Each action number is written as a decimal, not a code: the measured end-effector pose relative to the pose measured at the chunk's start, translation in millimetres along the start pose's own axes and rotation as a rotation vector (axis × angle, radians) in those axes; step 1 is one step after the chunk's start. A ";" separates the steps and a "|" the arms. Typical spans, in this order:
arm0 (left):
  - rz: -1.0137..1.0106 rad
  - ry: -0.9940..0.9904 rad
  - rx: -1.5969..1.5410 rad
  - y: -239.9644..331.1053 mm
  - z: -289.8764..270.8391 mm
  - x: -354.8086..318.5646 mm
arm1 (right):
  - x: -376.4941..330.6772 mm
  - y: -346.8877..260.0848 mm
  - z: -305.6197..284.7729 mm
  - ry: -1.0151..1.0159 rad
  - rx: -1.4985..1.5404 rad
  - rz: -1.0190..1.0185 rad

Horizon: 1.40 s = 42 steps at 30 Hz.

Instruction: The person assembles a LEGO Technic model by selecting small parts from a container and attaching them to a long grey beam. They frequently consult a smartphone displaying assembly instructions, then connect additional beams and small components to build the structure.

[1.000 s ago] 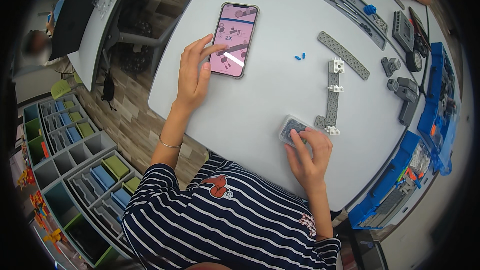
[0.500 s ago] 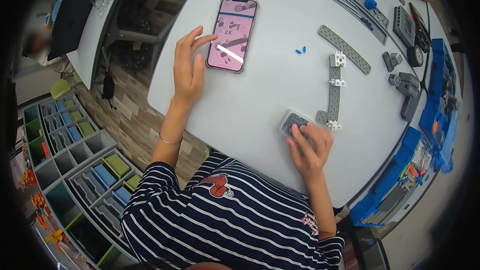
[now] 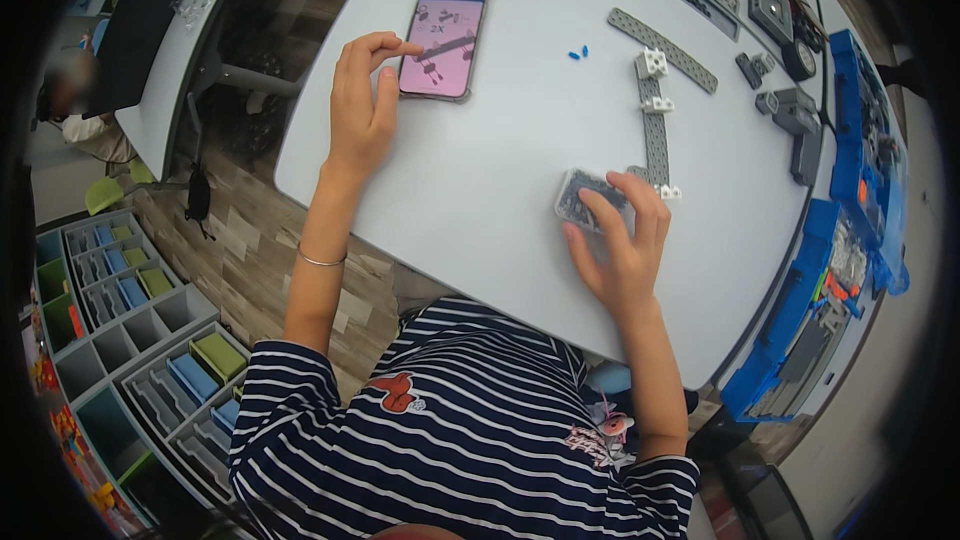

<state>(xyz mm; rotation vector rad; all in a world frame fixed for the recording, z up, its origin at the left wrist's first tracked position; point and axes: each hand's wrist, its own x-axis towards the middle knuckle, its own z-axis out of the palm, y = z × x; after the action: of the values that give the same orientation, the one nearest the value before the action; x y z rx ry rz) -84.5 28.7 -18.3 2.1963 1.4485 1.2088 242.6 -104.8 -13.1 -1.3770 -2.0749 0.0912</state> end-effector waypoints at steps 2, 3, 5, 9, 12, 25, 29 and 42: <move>-0.013 -0.021 -0.026 1.2 4.0 -2.6 | -0.4 0.4 -1.5 -0.016 0.004 0.011; -0.007 -0.021 -0.043 1.4 5.8 -2.7 | -0.5 0.7 -2.2 -0.018 0.008 0.009; 0.019 -0.006 -0.051 1.9 8.3 -2.5 | -0.3 0.9 -3.2 -0.023 0.006 0.010; 0.032 -0.034 -0.032 1.8 6.0 -1.6 | 1.1 0.8 -3.4 -0.033 0.039 0.023; 0.056 0.032 -0.029 0.7 4.2 -1.9 | 2.3 2.1 -3.7 -0.038 0.067 0.029; 0.045 -0.135 0.135 -0.2 -0.6 -9.5 | 2.6 6.8 -6.1 -0.089 0.126 0.090; 0.046 -0.213 0.217 4.1 0.5 -9.8 | 2.7 6.5 -7.2 -0.099 0.123 0.119; -0.111 -0.029 0.237 -2.0 -1.4 -3.9 | -1.6 9.8 -4.9 -0.102 0.164 0.148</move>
<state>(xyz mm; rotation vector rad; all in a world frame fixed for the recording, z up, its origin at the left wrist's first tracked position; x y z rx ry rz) -87.5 26.0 -20.6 2.2342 1.7554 1.0111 253.6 -103.1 -13.7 -1.4480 -1.9948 0.3928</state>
